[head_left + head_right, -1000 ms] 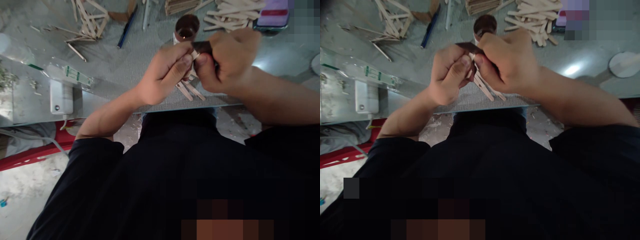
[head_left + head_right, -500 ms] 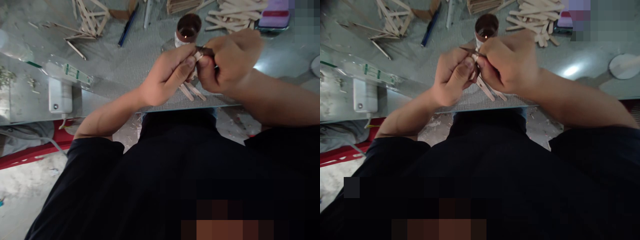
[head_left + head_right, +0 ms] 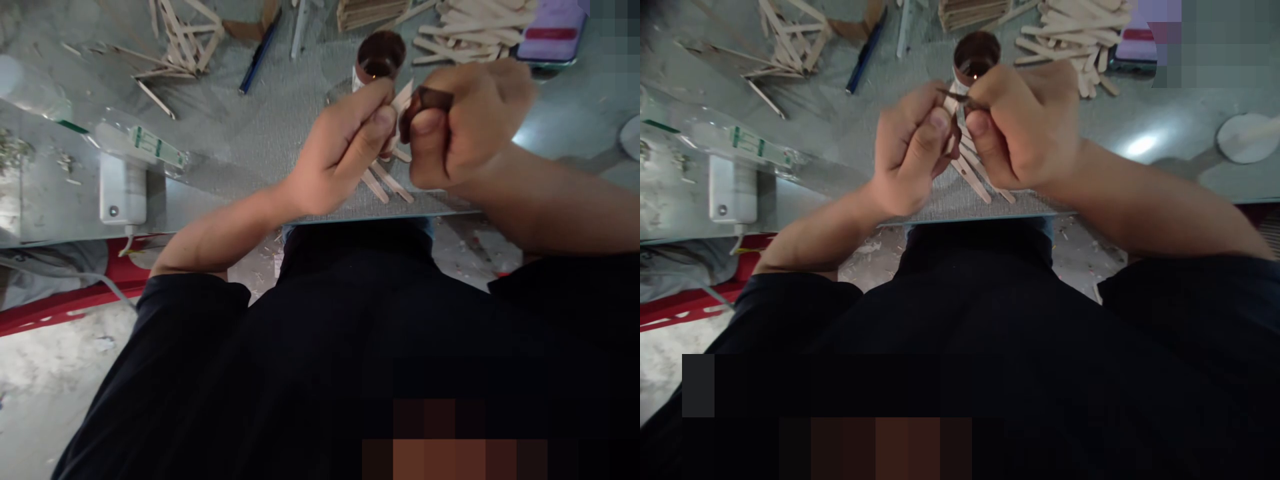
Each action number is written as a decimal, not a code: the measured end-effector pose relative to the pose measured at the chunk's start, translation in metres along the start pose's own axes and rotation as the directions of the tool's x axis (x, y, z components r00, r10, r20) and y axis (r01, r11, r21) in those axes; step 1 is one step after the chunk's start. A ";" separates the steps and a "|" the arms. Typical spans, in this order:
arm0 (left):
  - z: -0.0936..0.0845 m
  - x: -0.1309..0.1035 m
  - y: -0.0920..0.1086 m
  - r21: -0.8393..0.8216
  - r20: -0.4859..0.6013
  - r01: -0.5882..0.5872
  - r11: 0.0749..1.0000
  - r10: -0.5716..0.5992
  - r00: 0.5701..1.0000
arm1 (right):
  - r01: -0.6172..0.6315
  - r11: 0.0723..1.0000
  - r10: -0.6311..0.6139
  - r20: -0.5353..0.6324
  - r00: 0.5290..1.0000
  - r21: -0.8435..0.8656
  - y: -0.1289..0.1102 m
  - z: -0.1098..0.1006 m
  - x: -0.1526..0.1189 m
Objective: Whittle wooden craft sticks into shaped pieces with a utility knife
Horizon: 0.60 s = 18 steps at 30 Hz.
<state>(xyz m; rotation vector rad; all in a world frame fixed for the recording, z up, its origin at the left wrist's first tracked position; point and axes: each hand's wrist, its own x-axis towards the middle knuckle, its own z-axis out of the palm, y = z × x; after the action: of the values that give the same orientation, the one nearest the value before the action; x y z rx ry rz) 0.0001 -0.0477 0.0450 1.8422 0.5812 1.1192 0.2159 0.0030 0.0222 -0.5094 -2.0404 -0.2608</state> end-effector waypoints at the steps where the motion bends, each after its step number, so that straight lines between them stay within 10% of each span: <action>1: 0.000 0.000 0.000 -0.008 -0.018 -0.004 1.000 0.004 1.000 | 0.001 1.000 -0.001 -0.005 1.000 0.001 0.000 0.000 -0.001; 8: -0.003 -0.005 -0.005 -0.086 -0.047 0.008 0.996 -0.012 0.999 | 0.116 0.986 -0.109 0.057 0.992 -0.121 -0.002 0.003 0.000; 18: 0.000 -0.008 -0.009 -0.156 -0.071 -0.005 0.988 -0.006 0.997 | -0.062 0.996 0.072 0.149 0.986 -0.069 0.000 0.004 -0.003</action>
<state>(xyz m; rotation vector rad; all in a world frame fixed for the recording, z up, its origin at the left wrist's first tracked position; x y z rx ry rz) -0.0029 -0.0489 0.0339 1.6734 0.5196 1.2002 0.2141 0.0039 0.0179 -0.6538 -2.1626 -0.2540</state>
